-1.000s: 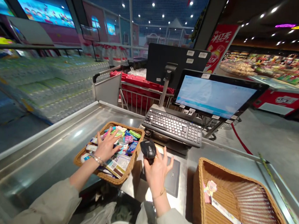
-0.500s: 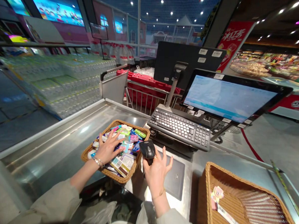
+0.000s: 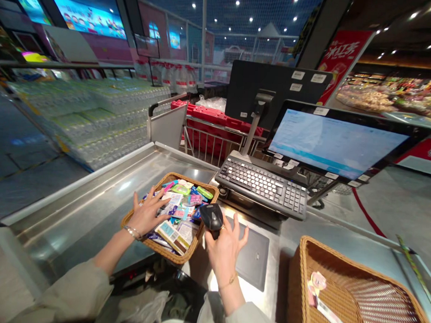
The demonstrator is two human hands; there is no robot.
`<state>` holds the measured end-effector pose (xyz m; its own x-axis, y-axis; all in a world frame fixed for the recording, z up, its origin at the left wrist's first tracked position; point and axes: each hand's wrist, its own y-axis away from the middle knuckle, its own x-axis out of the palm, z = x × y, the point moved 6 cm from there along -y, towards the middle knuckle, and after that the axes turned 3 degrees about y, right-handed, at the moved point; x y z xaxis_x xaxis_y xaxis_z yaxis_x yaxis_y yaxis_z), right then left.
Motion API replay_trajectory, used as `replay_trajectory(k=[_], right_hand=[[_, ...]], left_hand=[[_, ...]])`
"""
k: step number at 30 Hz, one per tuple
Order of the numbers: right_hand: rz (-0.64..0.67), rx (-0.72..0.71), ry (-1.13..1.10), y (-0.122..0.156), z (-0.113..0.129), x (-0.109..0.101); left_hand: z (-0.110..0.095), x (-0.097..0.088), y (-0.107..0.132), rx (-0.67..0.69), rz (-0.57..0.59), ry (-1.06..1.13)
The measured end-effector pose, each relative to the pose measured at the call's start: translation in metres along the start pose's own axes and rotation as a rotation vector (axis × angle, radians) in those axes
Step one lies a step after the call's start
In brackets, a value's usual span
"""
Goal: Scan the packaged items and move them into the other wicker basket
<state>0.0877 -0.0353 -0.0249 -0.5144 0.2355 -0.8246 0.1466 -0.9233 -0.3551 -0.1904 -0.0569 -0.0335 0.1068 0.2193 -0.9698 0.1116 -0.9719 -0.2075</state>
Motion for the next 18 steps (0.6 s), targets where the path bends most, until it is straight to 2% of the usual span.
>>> replay_trajectory(k=[5, 10, 18], right_hand=[[0.003, -0.012, -0.001, 0.001, 0.003, 0.001], [0.012, -0.022, -0.003, 0.002, 0.008, 0.003], [0.025, -0.025, 0.019, 0.001, 0.013, 0.003]], left_hand=[[0.023, -0.001, 0.002, -0.039, -0.005, -0.017], [0.05, -0.002, -0.006, -0.062, -0.001, -0.069], [0.083, 0.019, -0.025, 0.014, 0.084, -0.077]])
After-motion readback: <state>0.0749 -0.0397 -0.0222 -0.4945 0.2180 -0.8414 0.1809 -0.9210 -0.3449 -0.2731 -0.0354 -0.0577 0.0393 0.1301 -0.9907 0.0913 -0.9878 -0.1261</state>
